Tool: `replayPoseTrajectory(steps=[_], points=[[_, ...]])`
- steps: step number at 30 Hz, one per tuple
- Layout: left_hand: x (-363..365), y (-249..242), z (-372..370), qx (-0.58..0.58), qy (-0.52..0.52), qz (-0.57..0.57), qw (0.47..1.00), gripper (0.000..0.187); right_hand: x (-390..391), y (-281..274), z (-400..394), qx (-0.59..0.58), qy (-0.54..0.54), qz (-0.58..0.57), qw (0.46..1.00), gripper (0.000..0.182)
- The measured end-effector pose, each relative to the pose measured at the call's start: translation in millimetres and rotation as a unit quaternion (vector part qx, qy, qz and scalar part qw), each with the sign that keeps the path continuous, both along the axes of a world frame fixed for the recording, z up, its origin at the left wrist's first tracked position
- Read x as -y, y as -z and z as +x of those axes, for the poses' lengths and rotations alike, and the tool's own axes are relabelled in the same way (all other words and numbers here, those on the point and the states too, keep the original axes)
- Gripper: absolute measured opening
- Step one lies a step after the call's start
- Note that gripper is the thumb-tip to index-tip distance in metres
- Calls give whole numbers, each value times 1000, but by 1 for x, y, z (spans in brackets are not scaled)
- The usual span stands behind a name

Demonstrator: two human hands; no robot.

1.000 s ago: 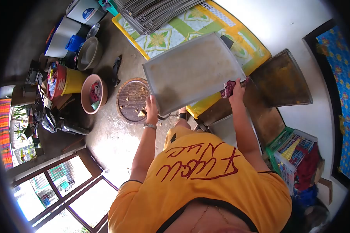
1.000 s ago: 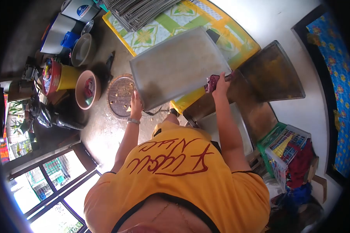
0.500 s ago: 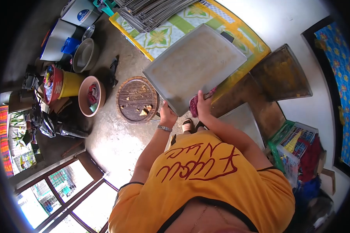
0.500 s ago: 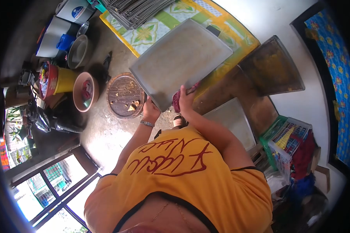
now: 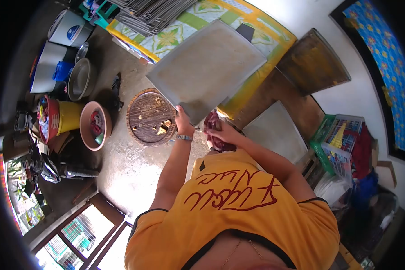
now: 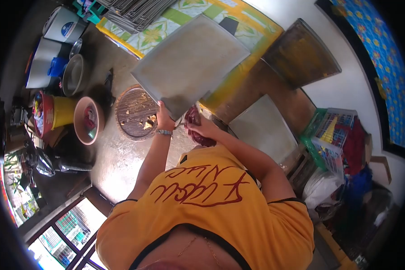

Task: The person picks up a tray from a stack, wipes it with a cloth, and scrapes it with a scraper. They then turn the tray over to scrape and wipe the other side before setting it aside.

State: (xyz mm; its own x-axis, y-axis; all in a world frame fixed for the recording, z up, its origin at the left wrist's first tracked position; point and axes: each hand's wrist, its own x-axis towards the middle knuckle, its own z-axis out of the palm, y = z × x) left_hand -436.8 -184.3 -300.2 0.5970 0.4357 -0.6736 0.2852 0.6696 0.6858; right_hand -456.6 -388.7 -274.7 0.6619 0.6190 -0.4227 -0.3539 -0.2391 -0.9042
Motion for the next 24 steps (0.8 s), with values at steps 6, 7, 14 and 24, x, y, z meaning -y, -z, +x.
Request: replayPoseTrajectory(steps=[6,7,14,24], points=[[-24,9,23,-133,-65,255,956,66,98,-34,19,13,277,-14,961,47],[-28,4,24,-166,-69,258,949,66,119,-33,23,-9,318,-15,948,47],[-33,-33,-21,-66,-72,318,943,63,257,-32,34,-33,469,-23,882,43],[85,-120,-70,10,183,431,884,45,396,-13,-31,-122,372,-24,920,67]])
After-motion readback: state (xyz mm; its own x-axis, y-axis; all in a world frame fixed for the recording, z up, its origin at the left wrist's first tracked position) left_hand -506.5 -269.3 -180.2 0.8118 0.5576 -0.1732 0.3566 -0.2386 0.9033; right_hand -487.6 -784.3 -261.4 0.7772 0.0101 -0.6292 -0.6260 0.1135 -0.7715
